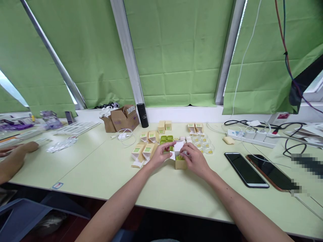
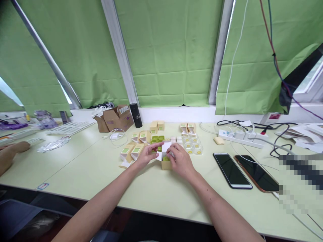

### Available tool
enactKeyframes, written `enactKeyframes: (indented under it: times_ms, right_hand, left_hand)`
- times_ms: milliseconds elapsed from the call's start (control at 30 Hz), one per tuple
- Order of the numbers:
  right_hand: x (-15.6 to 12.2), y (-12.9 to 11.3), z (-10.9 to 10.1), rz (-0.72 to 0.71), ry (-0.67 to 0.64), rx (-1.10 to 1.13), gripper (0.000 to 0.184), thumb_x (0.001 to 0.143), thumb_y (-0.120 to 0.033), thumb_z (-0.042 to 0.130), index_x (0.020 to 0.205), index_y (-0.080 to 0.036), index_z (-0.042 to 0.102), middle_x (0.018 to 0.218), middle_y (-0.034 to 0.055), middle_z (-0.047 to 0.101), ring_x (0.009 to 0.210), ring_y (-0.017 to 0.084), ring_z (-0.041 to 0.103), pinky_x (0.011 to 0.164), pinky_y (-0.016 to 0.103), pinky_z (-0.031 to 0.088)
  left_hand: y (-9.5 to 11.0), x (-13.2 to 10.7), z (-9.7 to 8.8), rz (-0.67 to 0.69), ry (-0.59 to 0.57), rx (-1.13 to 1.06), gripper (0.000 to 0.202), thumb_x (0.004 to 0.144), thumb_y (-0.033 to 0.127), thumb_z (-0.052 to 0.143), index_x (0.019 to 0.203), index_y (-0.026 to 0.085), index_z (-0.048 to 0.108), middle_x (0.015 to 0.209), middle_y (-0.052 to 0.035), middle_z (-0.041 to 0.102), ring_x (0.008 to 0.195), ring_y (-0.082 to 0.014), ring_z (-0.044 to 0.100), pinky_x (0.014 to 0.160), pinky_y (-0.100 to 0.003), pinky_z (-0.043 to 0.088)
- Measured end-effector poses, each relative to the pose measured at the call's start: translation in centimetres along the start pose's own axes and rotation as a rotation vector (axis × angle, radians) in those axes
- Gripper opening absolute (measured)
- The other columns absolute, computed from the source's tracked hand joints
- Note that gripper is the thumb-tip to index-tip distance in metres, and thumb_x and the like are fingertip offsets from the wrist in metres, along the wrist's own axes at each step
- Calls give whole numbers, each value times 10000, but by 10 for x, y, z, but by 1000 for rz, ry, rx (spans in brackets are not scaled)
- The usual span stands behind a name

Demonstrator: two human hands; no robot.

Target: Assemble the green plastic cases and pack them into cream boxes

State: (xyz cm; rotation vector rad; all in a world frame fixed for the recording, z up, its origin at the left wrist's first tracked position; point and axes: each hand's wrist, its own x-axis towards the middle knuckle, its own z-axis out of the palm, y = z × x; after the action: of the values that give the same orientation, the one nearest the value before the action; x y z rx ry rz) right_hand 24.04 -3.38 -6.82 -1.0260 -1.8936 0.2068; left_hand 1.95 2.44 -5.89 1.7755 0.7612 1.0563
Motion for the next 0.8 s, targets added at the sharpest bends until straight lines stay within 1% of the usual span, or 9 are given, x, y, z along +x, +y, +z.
enactKeyframes:
  times_ms: [100, 167, 333, 400, 600, 733, 800]
  right_hand:
    - [0, 2, 0, -5, 18, -2, 179, 978, -128, 521, 1015, -256, 640, 1071, 84, 658, 980, 261, 654, 724, 365, 551]
    - [0, 4, 0, 4, 52, -4, 196, 986, -122, 491, 1024, -254, 631, 1063, 81, 668, 970, 256, 654, 736, 367, 535]
    - [1, 11, -3, 91, 180, -15, 227, 985, -138, 448, 1054, -246, 636, 1060, 82, 688, 942, 256, 651, 773, 384, 504]
    - [2, 14, -4, 137, 206, -16, 223, 976, -160, 450, 1052, -242, 644, 1052, 83, 685, 924, 258, 647, 770, 385, 497]
    - [3, 14, -3, 287, 202, 51, 210, 921, -238, 511, 1086, -236, 641, 1049, 67, 659, 788, 219, 618, 721, 368, 487]
    - [4, 15, 0, 363, 187, 132, 264, 880, -259, 533, 1125, -234, 628, 1030, 53, 626, 749, 202, 610, 728, 367, 488]
    - [4, 18, 2, 402, 176, 184, 291, 857, -265, 541, 1137, -235, 613, 1024, 43, 608, 720, 191, 597, 716, 360, 480]
  left_hand:
    - [-1, 0, 0, 5, 5, -22, 604, 752, 258, 791, 1349, 177, 748, 1328, -131, 725, 1005, -244, 567, 945, -368, 441]
    - [-2, 0, 0, 7, 7, -35, 598, 760, 270, 793, 1349, 175, 748, 1314, -134, 729, 1002, -244, 567, 938, -366, 438]
    - [-2, 1, 0, -6, 17, -38, 584, 780, 289, 781, 1349, 162, 749, 1267, -134, 741, 967, -234, 562, 908, -354, 427]
    - [-1, 1, 0, -16, 20, -37, 570, 793, 302, 774, 1346, 164, 752, 1252, -132, 747, 963, -235, 570, 895, -349, 429]
    - [-2, 2, 2, -34, 17, -100, 524, 803, 312, 744, 1310, 183, 774, 1247, -121, 759, 1021, -267, 617, 918, -362, 452]
    - [-4, 2, 5, -40, 46, -72, 553, 778, 277, 745, 1322, 180, 762, 1248, -125, 755, 1003, -264, 614, 888, -361, 465]
    - [-4, 0, 8, -20, 65, -43, 560, 774, 263, 753, 1328, 184, 753, 1274, -128, 747, 1043, -273, 615, 916, -369, 465]
